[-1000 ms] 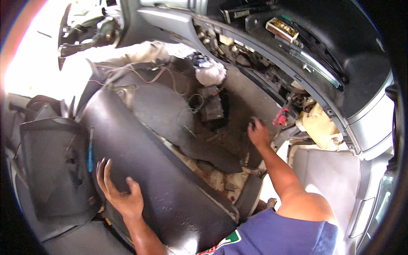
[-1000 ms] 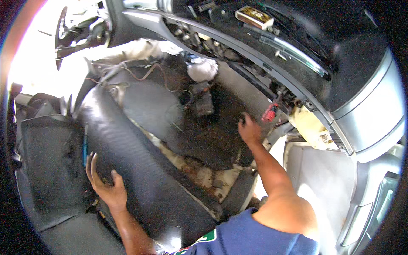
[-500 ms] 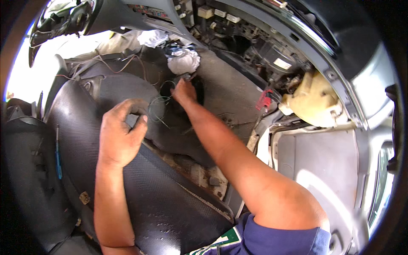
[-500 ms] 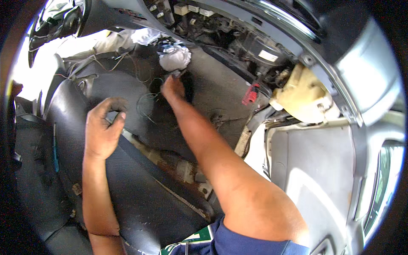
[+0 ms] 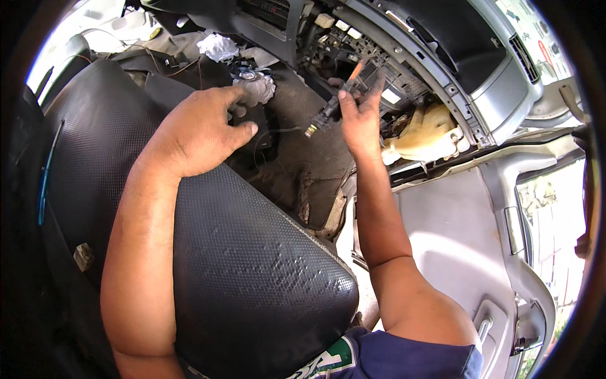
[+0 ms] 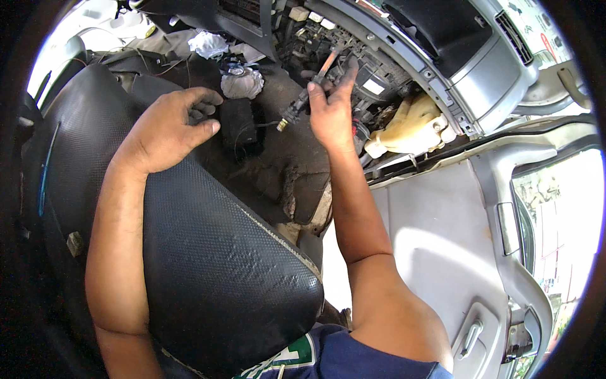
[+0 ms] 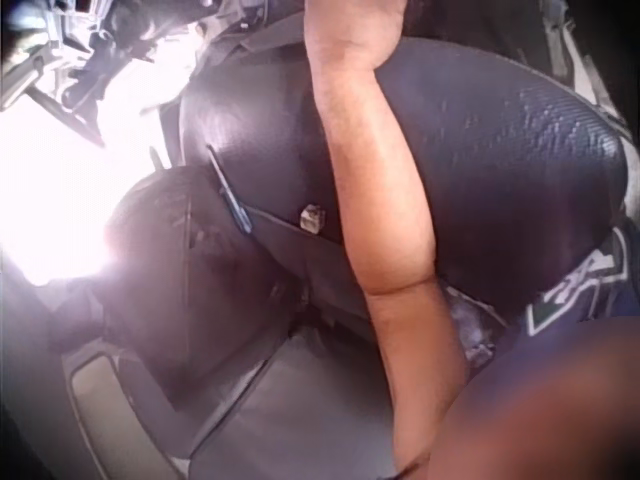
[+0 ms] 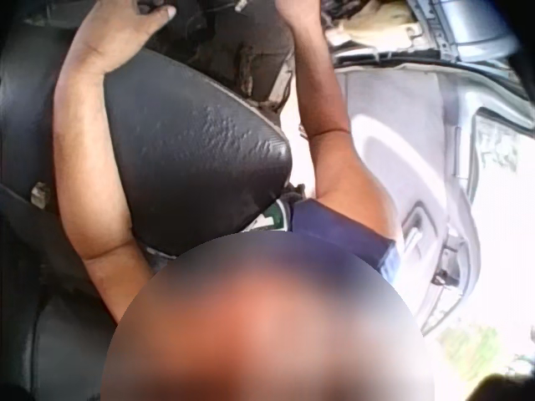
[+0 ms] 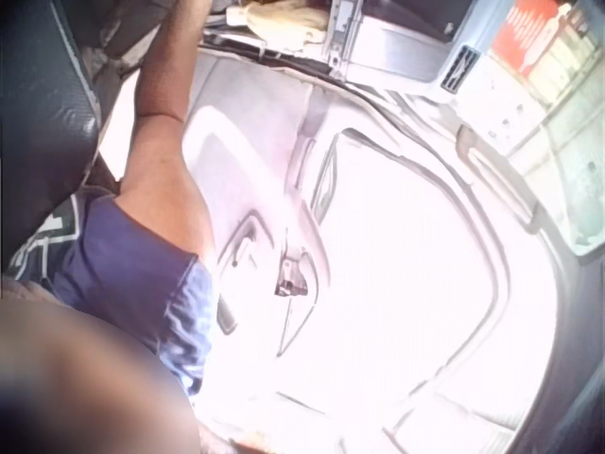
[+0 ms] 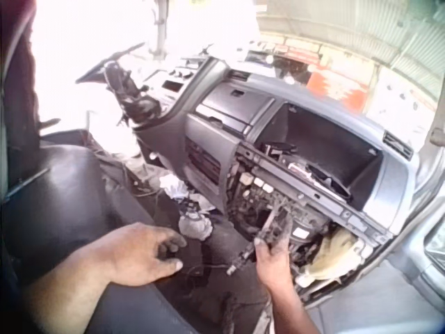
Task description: The person uses a test light and a screwdriver to work on the wiring and components behind the dashboard. They remove a dashboard panel and continue manipulating wires and connectors inside the compartment.
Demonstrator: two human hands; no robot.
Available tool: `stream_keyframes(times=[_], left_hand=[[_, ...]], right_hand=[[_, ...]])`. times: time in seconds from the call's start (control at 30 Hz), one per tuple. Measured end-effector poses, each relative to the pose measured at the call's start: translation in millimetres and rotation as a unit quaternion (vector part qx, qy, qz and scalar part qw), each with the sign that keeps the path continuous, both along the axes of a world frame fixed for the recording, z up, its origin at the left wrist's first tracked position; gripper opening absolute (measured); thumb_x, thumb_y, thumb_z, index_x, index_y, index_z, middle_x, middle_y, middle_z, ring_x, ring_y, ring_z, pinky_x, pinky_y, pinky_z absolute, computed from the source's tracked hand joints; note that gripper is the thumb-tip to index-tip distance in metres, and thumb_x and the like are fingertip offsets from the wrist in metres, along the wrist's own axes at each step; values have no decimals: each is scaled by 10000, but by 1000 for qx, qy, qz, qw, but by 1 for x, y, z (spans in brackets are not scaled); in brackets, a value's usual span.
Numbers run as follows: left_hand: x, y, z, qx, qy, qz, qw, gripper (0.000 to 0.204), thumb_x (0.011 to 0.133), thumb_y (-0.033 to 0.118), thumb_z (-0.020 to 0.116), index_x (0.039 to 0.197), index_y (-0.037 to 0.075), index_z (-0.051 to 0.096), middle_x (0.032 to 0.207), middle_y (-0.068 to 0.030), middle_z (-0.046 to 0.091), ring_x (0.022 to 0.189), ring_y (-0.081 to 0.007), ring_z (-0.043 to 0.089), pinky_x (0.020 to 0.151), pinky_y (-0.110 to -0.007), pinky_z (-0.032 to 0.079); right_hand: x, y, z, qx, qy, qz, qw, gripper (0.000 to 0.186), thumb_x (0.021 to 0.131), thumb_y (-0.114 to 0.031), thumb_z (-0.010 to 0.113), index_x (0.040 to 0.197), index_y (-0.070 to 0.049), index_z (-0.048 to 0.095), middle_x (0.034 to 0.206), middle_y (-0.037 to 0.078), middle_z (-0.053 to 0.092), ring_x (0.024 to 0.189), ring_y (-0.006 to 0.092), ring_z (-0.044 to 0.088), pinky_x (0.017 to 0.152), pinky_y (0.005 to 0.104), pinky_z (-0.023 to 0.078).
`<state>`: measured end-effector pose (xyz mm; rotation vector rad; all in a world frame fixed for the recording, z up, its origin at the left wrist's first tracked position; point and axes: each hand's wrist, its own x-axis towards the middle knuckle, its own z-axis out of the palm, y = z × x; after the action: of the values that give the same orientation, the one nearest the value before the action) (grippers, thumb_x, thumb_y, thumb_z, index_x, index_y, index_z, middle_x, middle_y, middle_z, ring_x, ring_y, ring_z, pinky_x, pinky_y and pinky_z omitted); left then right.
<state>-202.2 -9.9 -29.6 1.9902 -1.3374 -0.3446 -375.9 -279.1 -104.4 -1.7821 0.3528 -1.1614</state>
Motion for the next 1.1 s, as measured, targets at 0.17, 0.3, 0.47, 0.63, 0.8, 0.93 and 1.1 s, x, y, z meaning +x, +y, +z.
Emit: stream_keyframes(times=[0.17, 0.3, 0.47, 0.63, 0.8, 0.93, 1.1], left_hand=[[-3, 0, 3, 1, 4, -9, 1000, 473, 958, 179, 782, 1374, -35, 710, 1266, -241, 784, 1202, -347, 762, 1118, -430, 552], [-1, 0, 8, 9, 25, -15, 1000, 489, 953, 182, 790, 1385, -32, 705, 1252, -241, 786, 1190, -343, 765, 1110, -426, 556], [-2, -2, 9, 1, 38, -16, 999, 459, 948, 202, 784, 1332, -42, 724, 1254, -260, 782, 1201, -380, 759, 1091, -436, 565], [-1, -1, 11, 18, 44, -18, 999, 493, 965, 161, 790, 1410, -26, 691, 1276, -221, 783, 1194, -326, 763, 1120, -423, 559], [-2, -1, 12, 31, 55, -13, 998, 473, 975, 160, 787, 1403, -19, 696, 1276, -214, 782, 1197, -316, 761, 1113, -419, 562], [-1, -1, 12, 25, 58, -17, 998, 467, 975, 157, 790, 1398, -19, 698, 1270, -206, 781, 1191, -304, 760, 1110, -411, 563], [-3, 0, 11, 11, 72, -9, 997, 458, 960, 201, 789, 1353, -23, 721, 1243, -238, 793, 1181, -351, 772, 1083, -422, 572]], right_hand=[[-10, -4, 37, 238, -22, 23, 971, 482, 1058, -93, 592, 1522, 19, 529, 975, 173, 788, 817, 197, 729, 745, 341, 626], [-6, -11, 43, 258, -62, -7, 964, 267, 1035, -123, 577, 1227, 47, 654, 895, 170, 764, 634, 218, 668, 550, 365, 578], [-8, -13, 49, 266, -70, -23, 961, 206, 1020, -124, 575, 1107, 48, 646, 876, 182, 758, 588, 229, 650, 528, 362, 558], [-10, -13, 57, 293, -90, -15, 952, 218, 1020, -128, 572, 1110, 61, 632, 883, 197, 761, 584, 244, 648, 526, 366, 557], [-9, -12, 68, 370, -134, -1, 919, 220, 1028, -129, 564, 1121, 65, 607, 914, 220, 767, 577, 258, 648, 520, 386, 558], [-5, -8, 71, 345, -102, -13, 933, 254, 1030, -150, 584, 1161, 66, 608, 945, 227, 772, 628, 252, 656, 539, 361, 539], [-7, -8, 71, 338, -101, -25, 935, 225, 1024, -130, 573, 1129, 64, 614, 905, 218, 765, 577, 255, 636, 519, 384, 544]])
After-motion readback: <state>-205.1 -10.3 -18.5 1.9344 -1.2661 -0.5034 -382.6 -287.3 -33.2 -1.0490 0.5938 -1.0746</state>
